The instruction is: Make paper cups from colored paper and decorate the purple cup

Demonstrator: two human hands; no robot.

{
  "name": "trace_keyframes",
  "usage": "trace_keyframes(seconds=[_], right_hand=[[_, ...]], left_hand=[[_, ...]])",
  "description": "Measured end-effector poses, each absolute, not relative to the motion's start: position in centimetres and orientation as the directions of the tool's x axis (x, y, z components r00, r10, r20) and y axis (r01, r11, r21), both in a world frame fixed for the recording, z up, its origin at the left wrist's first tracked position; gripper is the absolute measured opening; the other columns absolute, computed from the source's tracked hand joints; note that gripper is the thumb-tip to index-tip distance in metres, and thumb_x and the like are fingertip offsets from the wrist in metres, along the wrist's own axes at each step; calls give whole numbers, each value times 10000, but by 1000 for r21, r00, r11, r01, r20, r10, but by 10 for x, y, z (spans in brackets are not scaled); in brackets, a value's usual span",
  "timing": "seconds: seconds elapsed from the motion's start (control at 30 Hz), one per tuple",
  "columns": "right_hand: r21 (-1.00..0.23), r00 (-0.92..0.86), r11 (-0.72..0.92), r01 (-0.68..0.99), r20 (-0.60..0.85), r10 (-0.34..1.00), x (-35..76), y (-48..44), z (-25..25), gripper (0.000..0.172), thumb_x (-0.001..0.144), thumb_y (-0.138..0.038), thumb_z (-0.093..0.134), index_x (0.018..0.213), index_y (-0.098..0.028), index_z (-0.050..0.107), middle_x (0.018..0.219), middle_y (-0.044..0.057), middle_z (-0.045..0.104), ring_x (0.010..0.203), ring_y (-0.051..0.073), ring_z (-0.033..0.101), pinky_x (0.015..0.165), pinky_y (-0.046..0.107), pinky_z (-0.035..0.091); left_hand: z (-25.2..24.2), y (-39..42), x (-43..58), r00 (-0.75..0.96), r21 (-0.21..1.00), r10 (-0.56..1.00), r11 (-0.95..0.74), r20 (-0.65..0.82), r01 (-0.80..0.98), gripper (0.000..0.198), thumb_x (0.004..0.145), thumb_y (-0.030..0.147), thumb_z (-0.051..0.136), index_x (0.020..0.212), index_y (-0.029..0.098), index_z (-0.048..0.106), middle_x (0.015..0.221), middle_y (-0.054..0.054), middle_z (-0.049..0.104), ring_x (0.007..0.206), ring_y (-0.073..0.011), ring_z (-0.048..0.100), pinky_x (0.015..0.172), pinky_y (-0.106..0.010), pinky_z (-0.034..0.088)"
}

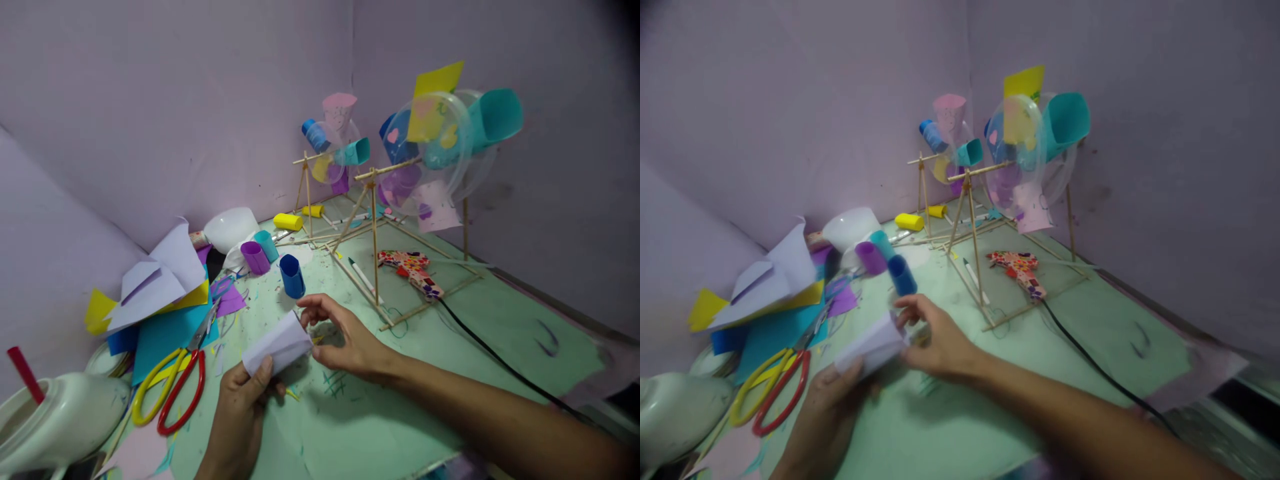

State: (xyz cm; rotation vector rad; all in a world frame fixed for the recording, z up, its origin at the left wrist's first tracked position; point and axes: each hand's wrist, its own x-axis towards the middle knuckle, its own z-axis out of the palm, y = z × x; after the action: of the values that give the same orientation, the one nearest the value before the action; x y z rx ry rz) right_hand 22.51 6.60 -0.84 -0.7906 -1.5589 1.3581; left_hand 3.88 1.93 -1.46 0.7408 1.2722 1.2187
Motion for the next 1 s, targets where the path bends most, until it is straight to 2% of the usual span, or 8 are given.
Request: trace_keyframes(seconds=[0.07, 0.13, 0.23, 0.37, 0.5, 0.63, 0.8, 1.0], right_hand=[[-976, -352, 197, -97, 219, 910, 227, 67, -9, 567, 613, -180, 632, 1157, -218, 473, 1107, 63, 549, 1032, 226, 497, 911, 384, 380], [-985, -313, 147, -94, 169, 934, 227, 69, -11, 510, 616, -196, 628, 1111, -220, 505, 1127, 66, 544, 1045, 234, 497, 921, 398, 369], [-990, -309, 115, -82, 135, 941, 226, 71, -13, 349, 609, -202, 626, 953, -212, 570, 1035, 54, 566, 1000, 235, 520, 902, 400, 358], [-983, -345, 174, -58, 183, 921, 224, 72, -13, 220, 613, -230, 652, 828, -201, 612, 1027, 62, 552, 993, 237, 520, 875, 383, 348], [-984, -374, 163, -69, 177, 910, 223, 70, -12, 209, 608, -240, 660, 805, -199, 603, 1028, 64, 545, 973, 230, 520, 858, 366, 360], [-983, -302, 71, -167, 120, 946, 222, 70, -12, 281, 576, -244, 668, 835, -200, 569, 927, 45, 556, 879, 214, 532, 787, 347, 399], [-966, -133, 63, -252, 99, 986, 224, 70, -8, 140, 613, -235, 621, 730, -193, 557, 707, -3, 531, 671, 149, 493, 642, 289, 392], [-975, -196, 49, -215, 92, 976, 224, 70, -6, 210, 600, -240, 644, 789, -184, 571, 749, 7, 556, 708, 154, 506, 684, 295, 406]], left_hand=[[-11, 22, 39, -159, 912, 938, 245, -309, -329, 328, 570, 369, 827, 775, 129, 739, 684, -45, 677, 560, -124, 547, 484, -226, 472], [-8, 23, 39, -183, 893, 929, 234, -322, -386, 358, 548, 348, 840, 823, 140, 743, 773, -58, 696, 624, -151, 582, 475, -238, 493], [-7, 23, 39, -184, 886, 930, 224, -319, -405, 337, 539, 332, 847, 794, 139, 741, 768, -53, 693, 632, -149, 582, 473, -234, 498], [-9, 20, 39, -170, 912, 940, 224, -295, -344, 353, 549, 366, 841, 778, 117, 739, 712, -48, 680, 562, -115, 545, 486, -221, 477], [-8, 17, 41, -155, 926, 946, 230, -286, -300, 360, 523, 385, 851, 731, 115, 735, 638, -33, 656, 538, -114, 529, 505, -231, 466], [-7, 18, 42, -160, 930, 948, 221, -276, -293, 349, 530, 392, 848, 712, 118, 731, 606, -26, 648, 525, -111, 526, 510, -226, 458], [-6, 19, 42, -200, 916, 931, 230, -306, -329, 356, 492, 390, 865, 683, 121, 731, 603, -16, 654, 500, -108, 532, 500, -226, 468], [-5, 20, 41, -205, 909, 927, 232, -315, -346, 385, 472, 383, 873, 724, 122, 744, 668, -39, 695, 514, -117, 551, 485, -229, 487]])
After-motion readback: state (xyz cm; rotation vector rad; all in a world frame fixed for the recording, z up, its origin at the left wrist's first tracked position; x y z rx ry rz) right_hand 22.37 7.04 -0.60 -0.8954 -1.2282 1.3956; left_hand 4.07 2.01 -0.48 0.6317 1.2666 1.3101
